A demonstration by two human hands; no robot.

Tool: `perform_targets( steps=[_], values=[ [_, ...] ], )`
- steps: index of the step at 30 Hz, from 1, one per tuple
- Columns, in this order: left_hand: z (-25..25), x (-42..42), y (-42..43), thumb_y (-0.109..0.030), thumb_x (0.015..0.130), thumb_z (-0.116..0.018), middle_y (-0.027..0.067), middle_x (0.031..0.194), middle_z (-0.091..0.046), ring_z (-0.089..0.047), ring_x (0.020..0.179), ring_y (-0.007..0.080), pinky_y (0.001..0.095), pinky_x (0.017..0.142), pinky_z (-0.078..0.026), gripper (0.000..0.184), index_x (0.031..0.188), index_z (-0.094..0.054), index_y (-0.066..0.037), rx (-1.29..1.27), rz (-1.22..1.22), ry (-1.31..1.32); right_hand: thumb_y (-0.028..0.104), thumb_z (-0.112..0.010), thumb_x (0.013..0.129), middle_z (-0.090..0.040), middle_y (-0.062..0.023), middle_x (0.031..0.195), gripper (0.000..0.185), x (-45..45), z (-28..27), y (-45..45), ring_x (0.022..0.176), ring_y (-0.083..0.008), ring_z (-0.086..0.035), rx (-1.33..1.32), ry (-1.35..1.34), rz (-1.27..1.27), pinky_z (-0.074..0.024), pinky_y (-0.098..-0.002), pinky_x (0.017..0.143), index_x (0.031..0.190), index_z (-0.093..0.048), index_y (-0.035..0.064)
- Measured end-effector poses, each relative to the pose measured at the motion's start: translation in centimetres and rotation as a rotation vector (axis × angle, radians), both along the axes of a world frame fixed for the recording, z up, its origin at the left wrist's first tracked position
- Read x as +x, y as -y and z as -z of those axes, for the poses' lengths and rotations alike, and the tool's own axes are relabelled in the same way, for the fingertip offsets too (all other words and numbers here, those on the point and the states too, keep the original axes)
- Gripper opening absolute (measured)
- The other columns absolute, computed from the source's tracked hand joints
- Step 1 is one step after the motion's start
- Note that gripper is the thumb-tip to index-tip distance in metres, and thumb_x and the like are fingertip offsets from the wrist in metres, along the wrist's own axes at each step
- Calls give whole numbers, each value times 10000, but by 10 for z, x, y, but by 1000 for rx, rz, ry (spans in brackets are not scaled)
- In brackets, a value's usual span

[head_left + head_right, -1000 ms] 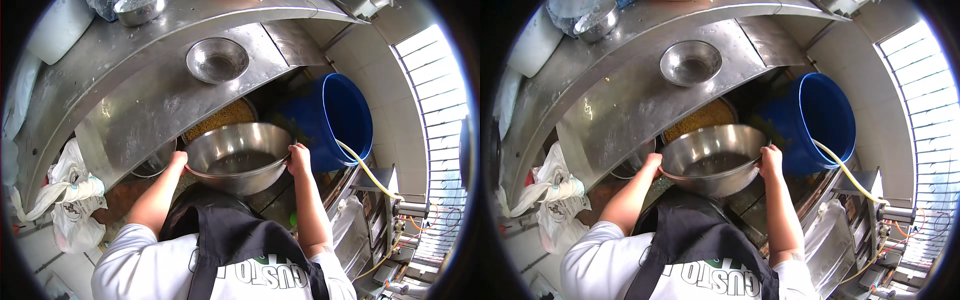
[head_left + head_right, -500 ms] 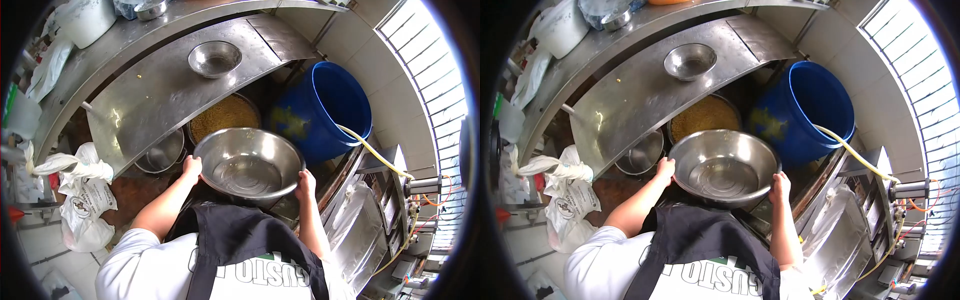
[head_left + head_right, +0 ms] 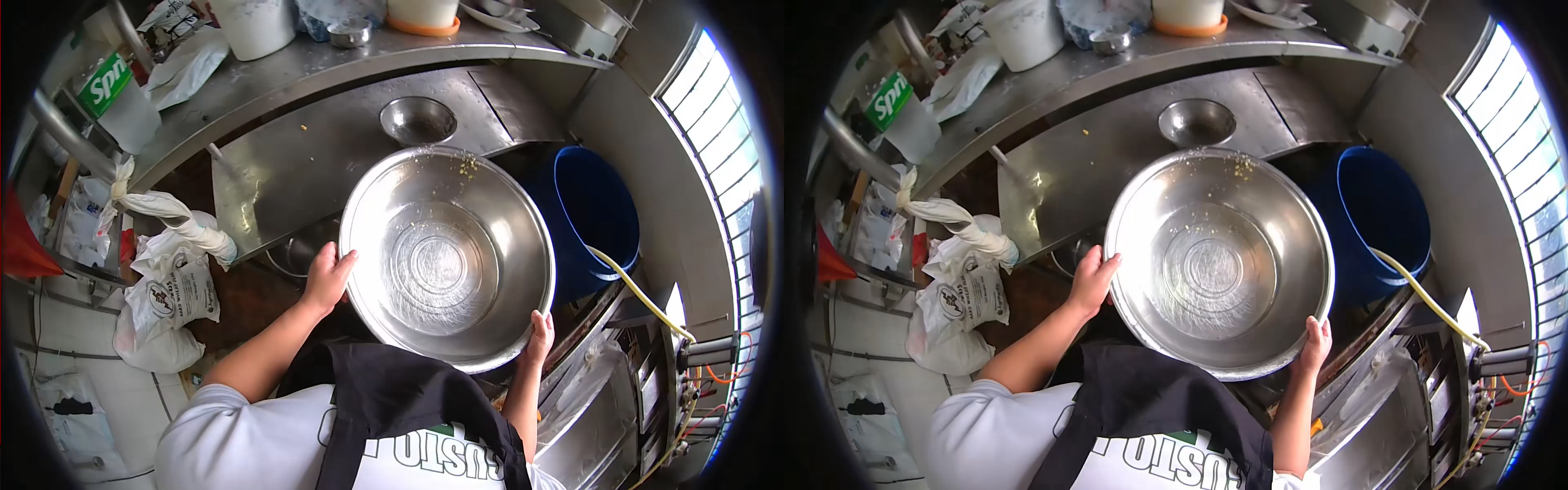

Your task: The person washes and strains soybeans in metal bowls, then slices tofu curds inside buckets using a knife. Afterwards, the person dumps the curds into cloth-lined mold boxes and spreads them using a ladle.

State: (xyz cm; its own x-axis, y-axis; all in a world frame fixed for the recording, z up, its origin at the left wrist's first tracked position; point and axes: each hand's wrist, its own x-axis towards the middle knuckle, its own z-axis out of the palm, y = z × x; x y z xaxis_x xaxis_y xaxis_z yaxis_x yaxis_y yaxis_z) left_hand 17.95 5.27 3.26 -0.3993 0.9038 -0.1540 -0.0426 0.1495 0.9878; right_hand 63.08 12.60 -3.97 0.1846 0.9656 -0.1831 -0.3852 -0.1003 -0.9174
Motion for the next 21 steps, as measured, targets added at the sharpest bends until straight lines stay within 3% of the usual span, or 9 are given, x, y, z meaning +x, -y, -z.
perform_targets(
  steps=[5,7,11,15,16,17,19,20,21],
  values=[
    [19,-48,10,-172,1014,-655,12,844,-648,-552,709,59,264,599,-460,157,991,-610,-23,119,-101,-266,83,-612,977,-706,-59,998,228,-49,-13,-36,849,-152,-682,118,-52,-100,-565,-297,791,1182,-647,-10],
    [20,-67,13,-232,996,-688,77,786,-677,-615,707,139,348,667,-502,258,948,-596,5,59,-161,-353,101,-608,985,-708,-55,1008,236,-71,-10,-52,859,-155,-680,128,-49,-129,-560,-298,797,1191,-651,-4],
    [20,-100,17,-260,1001,-692,68,748,-650,-581,667,130,330,626,-478,278,935,-603,-5,30,-137,-443,78,-621,984,-715,-69,1012,255,-105,-1,-71,856,-158,-690,105,-48,-152,-568,-294,777,1220,-642,-15],
    [83,-154,1,-305,1086,-559,96,721,-624,-565,643,182,366,611,-458,338,921,-606,-15,96,-172,-119,90,-635,984,-719,-74,1023,273,-128,7,-74,861,-167,-695,56,-37,-156,-574,-304,793,1236,-638,-15],
    [91,-170,-19,-335,1112,-493,141,729,-633,-608,649,302,429,640,-477,383,939,-625,-19,226,-310,-456,96,-640,982,-719,-73,1023,277,-136,2,-73,860,-170,-696,64,-40,-143,-577,-306,798,1237,-638,-13],
    [98,-188,-32,-327,1096,-513,197,781,-651,-646,740,406,469,714,-506,354,986,-644,-17,16,-366,-532,101,-646,981,-720,-72,1022,281,-143,-3,-72,858,-172,-696,73,-44,-129,-580,-308,802,1238,-637,-12],
    [109,-227,-67,-225,1043,-545,220,995,-695,-663,966,410,493,844,-502,240,1028,-666,-18,-160,-254,-724,118,-652,977,-727,-81,1047,285,-146,-8,-73,870,-179,-706,33,21,-117,-587,-313,795,1234,-643,-5],
    [117,-242,-91,-225,1043,-545,220,995,-695,-663,966,410,493,844,-502,240,1028,-666,-18,-158,-235,-719,129,-647,977,-718,-68,1027,274,-146,-7,-76,859,-172,-697,9,54,-108,-584,-312,791,1221,-645,3],
    [128,-256,-117,-190,987,-568,211,1066,-680,-638,1037,391,494,896,-479,199,1032,-677,-30,-7,-206,-1026,141,-642,977,-710,-56,1006,264,-149,-13,-77,848,-166,-689,-15,87,-99,-581,-312,786,1207,-646,12]
  ],
)
